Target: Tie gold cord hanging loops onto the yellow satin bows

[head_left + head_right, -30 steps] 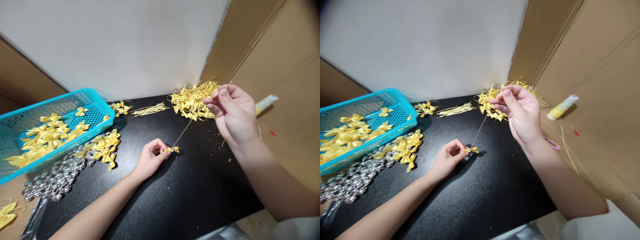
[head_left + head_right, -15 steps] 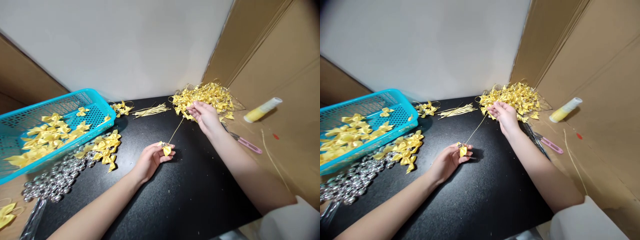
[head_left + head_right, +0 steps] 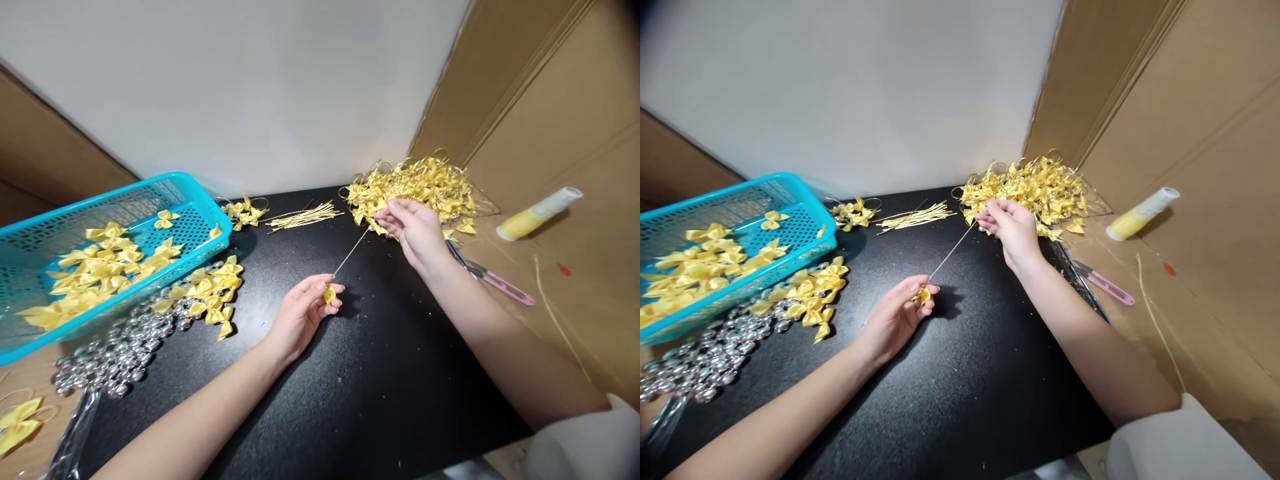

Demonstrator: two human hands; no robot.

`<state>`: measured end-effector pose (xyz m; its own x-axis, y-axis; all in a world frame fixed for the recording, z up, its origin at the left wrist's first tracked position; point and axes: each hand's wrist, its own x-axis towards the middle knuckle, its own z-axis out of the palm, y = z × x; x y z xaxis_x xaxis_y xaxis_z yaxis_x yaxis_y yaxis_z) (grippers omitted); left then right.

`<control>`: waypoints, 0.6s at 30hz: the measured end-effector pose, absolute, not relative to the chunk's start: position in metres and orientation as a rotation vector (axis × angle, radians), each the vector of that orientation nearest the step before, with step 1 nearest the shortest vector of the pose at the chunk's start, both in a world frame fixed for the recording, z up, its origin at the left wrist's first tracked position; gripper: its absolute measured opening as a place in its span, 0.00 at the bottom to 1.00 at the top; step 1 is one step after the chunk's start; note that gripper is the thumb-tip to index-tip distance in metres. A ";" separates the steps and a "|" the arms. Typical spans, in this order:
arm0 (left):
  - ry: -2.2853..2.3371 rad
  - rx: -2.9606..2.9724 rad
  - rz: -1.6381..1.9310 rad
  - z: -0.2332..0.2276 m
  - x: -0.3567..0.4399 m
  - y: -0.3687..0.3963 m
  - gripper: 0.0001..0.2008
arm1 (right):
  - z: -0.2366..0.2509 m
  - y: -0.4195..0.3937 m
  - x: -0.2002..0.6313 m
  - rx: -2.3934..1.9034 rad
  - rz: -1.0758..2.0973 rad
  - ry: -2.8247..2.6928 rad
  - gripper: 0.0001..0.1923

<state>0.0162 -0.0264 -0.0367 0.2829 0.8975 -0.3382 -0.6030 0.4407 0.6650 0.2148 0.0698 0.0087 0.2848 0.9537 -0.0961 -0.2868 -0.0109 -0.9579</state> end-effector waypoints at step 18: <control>0.718 0.713 0.915 -0.039 0.017 -0.033 0.14 | 0.012 0.075 0.226 -1.178 1.057 -0.751 0.08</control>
